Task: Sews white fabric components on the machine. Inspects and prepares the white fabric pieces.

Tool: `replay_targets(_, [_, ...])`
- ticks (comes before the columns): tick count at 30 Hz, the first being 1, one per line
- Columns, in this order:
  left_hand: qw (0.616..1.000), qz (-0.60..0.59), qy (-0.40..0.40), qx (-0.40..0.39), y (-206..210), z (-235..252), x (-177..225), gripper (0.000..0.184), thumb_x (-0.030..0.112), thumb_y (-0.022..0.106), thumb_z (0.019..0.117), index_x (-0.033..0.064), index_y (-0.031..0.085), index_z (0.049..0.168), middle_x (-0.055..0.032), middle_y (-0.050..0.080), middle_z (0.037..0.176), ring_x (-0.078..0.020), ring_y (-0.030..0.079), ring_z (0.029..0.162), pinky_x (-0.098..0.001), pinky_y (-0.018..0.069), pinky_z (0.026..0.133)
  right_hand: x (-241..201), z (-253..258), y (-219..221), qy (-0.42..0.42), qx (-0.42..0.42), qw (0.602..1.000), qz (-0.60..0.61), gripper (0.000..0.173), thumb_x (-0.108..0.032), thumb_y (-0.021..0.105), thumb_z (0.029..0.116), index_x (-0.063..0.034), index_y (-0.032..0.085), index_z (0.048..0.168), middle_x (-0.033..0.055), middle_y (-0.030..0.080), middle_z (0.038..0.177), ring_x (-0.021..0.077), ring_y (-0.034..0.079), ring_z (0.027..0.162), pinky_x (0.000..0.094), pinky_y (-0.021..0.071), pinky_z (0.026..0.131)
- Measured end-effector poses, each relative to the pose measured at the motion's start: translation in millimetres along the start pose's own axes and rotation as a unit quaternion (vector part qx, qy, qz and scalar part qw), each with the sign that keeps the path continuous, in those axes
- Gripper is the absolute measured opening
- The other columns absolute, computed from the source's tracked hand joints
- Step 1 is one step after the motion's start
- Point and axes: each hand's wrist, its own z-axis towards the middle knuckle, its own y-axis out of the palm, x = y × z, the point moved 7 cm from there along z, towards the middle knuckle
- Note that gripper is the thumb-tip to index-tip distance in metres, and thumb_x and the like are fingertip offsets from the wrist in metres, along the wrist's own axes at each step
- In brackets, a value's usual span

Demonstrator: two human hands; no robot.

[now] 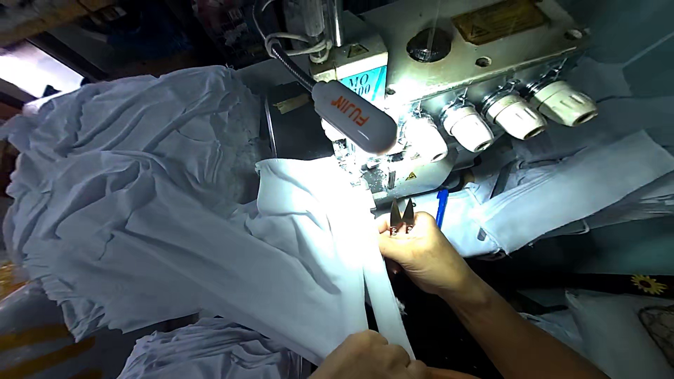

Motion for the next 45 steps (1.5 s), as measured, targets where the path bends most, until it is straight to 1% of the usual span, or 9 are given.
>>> replay_targets(7, [0.994,0.081,0.030,0.064,-15.9,5.9,-17.0,0.028,0.019,0.052,0.0960,0.0110,0.058,0.070,-0.0046,0.054,0.064,-0.0199,0.052,0.053,-0.0338,0.0363,0.044,-5.5,5.1,-1.3,-0.021,0.011,0.999,-0.034,0.020,0.004,0.070,0.0782,-0.0122,0.063,0.070,-0.0052,0.057,0.053,0.0001,0.049,0.042,0.0156,0.0410,0.040])
replay_targets(10, [0.989,0.117,0.024,0.092,-25.9,8.5,-26.8,0.027,0.018,0.052,0.0940,0.0124,0.055,0.067,-0.0024,0.050,0.061,-0.0175,0.049,0.050,-0.0320,0.0334,0.043,-7.5,4.9,-2.4,-0.029,0.018,0.998,-0.048,0.020,0.003,0.071,0.0774,-0.0129,0.063,0.068,-0.0051,0.056,0.052,0.0004,0.049,0.042,0.0158,0.0415,0.041])
replay_targets(23, [0.977,0.173,-0.015,0.120,-49.8,22.9,-54.9,0.027,0.020,0.052,0.0916,0.0111,0.054,0.066,-0.0024,0.047,0.061,-0.0182,0.049,0.052,-0.0328,0.0324,0.044,-9.7,4.0,-6.5,-0.011,0.041,0.999,-0.025,0.019,0.008,0.068,0.0768,-0.0090,0.064,0.069,-0.0007,0.055,0.050,0.0026,0.047,0.039,0.0170,0.0400,0.038])
replay_targets(29, [0.975,0.185,-0.022,0.125,-50.0,24.4,-56.7,0.027,0.018,0.051,0.0917,0.0110,0.052,0.066,-0.0027,0.046,0.061,-0.0184,0.049,0.051,-0.0326,0.0321,0.044,-9.7,3.8,-6.5,-0.011,0.030,0.999,-0.009,0.019,0.008,0.068,0.0806,-0.0078,0.065,0.069,0.0001,0.057,0.051,0.0023,0.048,0.040,0.0162,0.0405,0.039])
replay_targets(33, [0.945,0.275,-0.091,0.151,-50.0,21.9,-31.5,0.030,0.009,0.048,0.0963,0.0069,0.058,0.068,-0.0049,0.047,0.060,-0.0195,0.047,0.048,-0.0317,0.0304,0.042,-18.7,6.2,-0.7,-0.042,-0.017,0.999,-0.010,0.021,-0.003,0.071,0.0864,-0.0098,0.067,0.068,-0.0013,0.059,0.052,0.0008,0.049,0.041,0.0155,0.0418,0.041])
replay_targets(36, [0.914,0.337,-0.145,0.174,-47.2,18.2,-20.4,0.028,0.004,0.048,0.0959,0.0059,0.061,0.071,-0.0036,0.044,0.058,-0.0179,0.043,0.047,-0.0305,0.0272,0.043,-22.5,11.1,3.3,-0.067,0.001,0.998,-0.016,0.020,0.002,0.075,0.0817,-0.0087,0.067,0.066,-0.0006,0.058,0.052,0.0017,0.049,0.041,0.0159,0.0416,0.040])
replay_targets(41, [0.895,0.349,-0.180,0.211,-51.0,9.9,-0.7,0.024,0.002,0.050,0.0977,0.0027,0.070,0.084,-0.0040,0.053,0.062,-0.0179,0.047,0.053,-0.0308,0.0314,0.049,-26.1,9.0,4.2,-0.146,0.020,0.989,-0.025,0.012,0.006,0.074,0.0792,-0.0062,0.075,0.080,0.0000,0.066,0.061,0.0020,0.055,0.048,0.0168,0.0475,0.044])
replay_targets(43, [0.905,0.325,-0.178,0.211,-47.6,9.4,-2.2,0.025,0.003,0.051,0.0978,0.0025,0.071,0.084,-0.0041,0.055,0.062,-0.0177,0.048,0.052,-0.0304,0.0323,0.048,-25.7,4.5,3.7,-0.158,0.032,0.986,-0.038,0.021,0.006,0.073,0.0788,-0.0041,0.077,0.097,-0.0014,0.065,0.064,0.0022,0.056,0.051,0.0167,0.0490,0.048])
replay_targets(45, [0.913,0.300,-0.172,0.215,-46.3,10.0,-10.0,0.026,0.005,0.051,0.0981,0.0039,0.068,0.079,-0.0041,0.052,0.059,-0.0180,0.048,0.050,-0.0307,0.0329,0.046,-23.3,3.3,0.8,-0.155,0.052,0.985,-0.048,0.045,0.007,0.073,0.0776,-0.0038,0.071,0.121,-0.0027,0.066,0.067,0.0017,0.057,0.053,0.0152,0.0509,0.051])
